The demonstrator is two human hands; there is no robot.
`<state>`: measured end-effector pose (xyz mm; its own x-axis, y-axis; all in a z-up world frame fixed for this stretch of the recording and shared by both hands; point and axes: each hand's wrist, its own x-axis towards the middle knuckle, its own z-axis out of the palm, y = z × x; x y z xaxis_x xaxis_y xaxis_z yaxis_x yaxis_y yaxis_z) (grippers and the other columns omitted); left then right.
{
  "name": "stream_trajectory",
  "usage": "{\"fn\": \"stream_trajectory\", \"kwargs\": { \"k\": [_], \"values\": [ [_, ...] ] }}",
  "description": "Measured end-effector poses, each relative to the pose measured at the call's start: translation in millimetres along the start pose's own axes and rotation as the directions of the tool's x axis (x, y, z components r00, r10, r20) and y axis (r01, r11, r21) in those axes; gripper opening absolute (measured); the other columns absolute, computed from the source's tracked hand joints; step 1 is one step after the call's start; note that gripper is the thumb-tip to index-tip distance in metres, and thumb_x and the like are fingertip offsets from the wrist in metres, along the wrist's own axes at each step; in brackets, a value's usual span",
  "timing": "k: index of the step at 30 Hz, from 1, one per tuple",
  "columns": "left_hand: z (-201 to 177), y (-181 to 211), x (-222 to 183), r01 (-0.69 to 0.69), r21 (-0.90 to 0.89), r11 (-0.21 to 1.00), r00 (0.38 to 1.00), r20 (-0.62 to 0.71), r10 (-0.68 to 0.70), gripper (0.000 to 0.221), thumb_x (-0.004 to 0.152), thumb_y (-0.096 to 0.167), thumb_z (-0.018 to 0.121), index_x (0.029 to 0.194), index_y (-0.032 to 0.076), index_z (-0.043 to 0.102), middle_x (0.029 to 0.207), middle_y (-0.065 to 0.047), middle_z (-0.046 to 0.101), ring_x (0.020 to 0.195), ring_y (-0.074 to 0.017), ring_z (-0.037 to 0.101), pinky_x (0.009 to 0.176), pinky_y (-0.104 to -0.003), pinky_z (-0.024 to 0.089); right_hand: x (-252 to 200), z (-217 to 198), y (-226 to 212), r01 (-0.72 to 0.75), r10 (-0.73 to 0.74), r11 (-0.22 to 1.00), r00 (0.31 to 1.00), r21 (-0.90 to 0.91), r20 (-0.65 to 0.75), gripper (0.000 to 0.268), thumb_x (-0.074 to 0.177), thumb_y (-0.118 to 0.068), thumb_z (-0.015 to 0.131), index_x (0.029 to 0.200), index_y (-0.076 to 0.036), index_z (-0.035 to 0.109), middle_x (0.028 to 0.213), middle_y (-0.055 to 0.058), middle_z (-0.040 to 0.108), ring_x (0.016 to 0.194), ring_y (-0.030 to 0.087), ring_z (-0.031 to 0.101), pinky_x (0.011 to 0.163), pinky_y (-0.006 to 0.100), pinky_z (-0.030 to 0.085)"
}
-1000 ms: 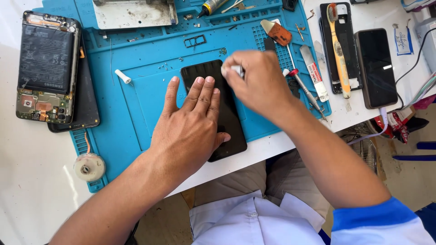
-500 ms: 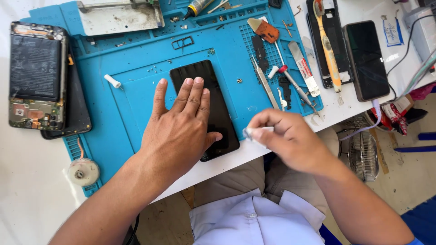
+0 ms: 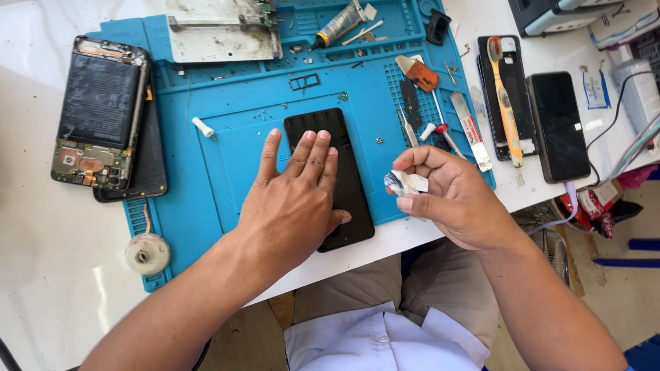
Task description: Applying adhesive to a phone frame and cleaning the screen surface during a repair
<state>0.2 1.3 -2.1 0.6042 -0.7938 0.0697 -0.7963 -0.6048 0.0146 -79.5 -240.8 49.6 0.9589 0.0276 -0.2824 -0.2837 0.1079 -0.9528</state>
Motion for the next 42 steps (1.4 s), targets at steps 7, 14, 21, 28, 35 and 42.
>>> {"fn": "stream_trajectory", "kwargs": {
  "k": [7, 14, 21, 28, 35, 42],
  "values": [
    [0, 0, -1, 0.002, -0.029, 1.000, 1.000, 0.019, -0.001, 0.093, 0.093, 0.070, 0.044, 0.156, 0.004, 0.035, 0.166, -0.020, 0.029, 0.156, -0.0332, 0.023, 0.124, -0.068, 0.003, 44, 29, -21, 0.029, -0.092, 0.896, 0.988, -0.443, -0.123, 0.036, 0.088, -0.002, 0.074, 0.122, -0.003, 0.064, 0.116, 0.011, 0.075, 0.084, 0.012, 0.067, 0.064, 0.023, 0.058],
    [-1, 1, 1, 0.013, 0.007, 1.000, 1.000, 0.026, -0.014, 0.092, 0.092, 0.071, 0.042, 0.156, 0.005, 0.036, 0.167, -0.018, 0.029, 0.156, -0.0323, 0.023, 0.124, -0.068, 0.004, 98, 36, -11, 0.344, -0.543, 0.579, 0.839, -0.739, -0.035, 0.017, 0.094, -0.003, 0.078, 0.110, -0.001, 0.075, 0.099, 0.011, 0.068, 0.076, 0.017, 0.070, 0.067, 0.026, 0.060],
    [-1, 0, 0, 0.013, -0.009, 1.000, 1.000, -0.011, -0.013, 0.093, 0.091, 0.071, 0.046, 0.155, 0.004, 0.039, 0.165, -0.019, 0.034, 0.155, -0.0322, 0.027, 0.125, -0.067, 0.005, 108, 39, -4, 0.458, -0.637, 0.325, 0.753, -0.827, 0.166, 0.010, 0.093, -0.001, 0.076, 0.103, 0.003, 0.077, 0.095, 0.014, 0.073, 0.085, 0.025, 0.070, 0.076, 0.035, 0.056],
    [-2, 0, 0, 0.017, 0.016, 1.000, 1.000, -0.013, -0.016, 0.093, 0.090, 0.072, 0.046, 0.155, 0.005, 0.040, 0.165, -0.018, 0.035, 0.155, -0.0314, 0.028, 0.125, -0.066, 0.006, 103, 38, -9, 0.431, -0.550, 0.351, 0.813, -0.831, 0.189, 0.018, 0.102, -0.005, 0.064, 0.113, 0.003, 0.076, 0.104, 0.017, 0.072, 0.095, 0.028, 0.071, 0.083, 0.037, 0.057],
    [1, 0, 0, 0.015, 0.018, 1.000, 1.000, -0.011, -0.015, 0.094, 0.090, 0.073, 0.047, 0.155, 0.005, 0.041, 0.165, -0.018, 0.036, 0.155, -0.0317, 0.029, 0.125, -0.067, 0.007, 115, 38, -12, 0.397, -0.530, 0.355, 0.831, -0.846, 0.168, 0.008, 0.096, -0.008, 0.073, 0.101, -0.002, 0.077, 0.097, 0.011, 0.077, 0.088, 0.024, 0.073, 0.077, 0.037, 0.055],
    [-2, 0, -1, 0.012, 0.011, 1.000, 1.000, -0.015, -0.012, 0.093, 0.090, 0.070, 0.049, 0.155, 0.005, 0.041, 0.165, -0.018, 0.036, 0.155, -0.0311, 0.030, 0.124, -0.066, 0.010, 118, 35, -12, 0.301, -0.447, 0.444, 0.891, -0.844, 0.083, 0.006, 0.093, -0.013, 0.077, 0.089, -0.008, 0.079, 0.081, 0.003, 0.076, 0.065, 0.014, 0.064, 0.060, 0.032, 0.050]
  ]
}}
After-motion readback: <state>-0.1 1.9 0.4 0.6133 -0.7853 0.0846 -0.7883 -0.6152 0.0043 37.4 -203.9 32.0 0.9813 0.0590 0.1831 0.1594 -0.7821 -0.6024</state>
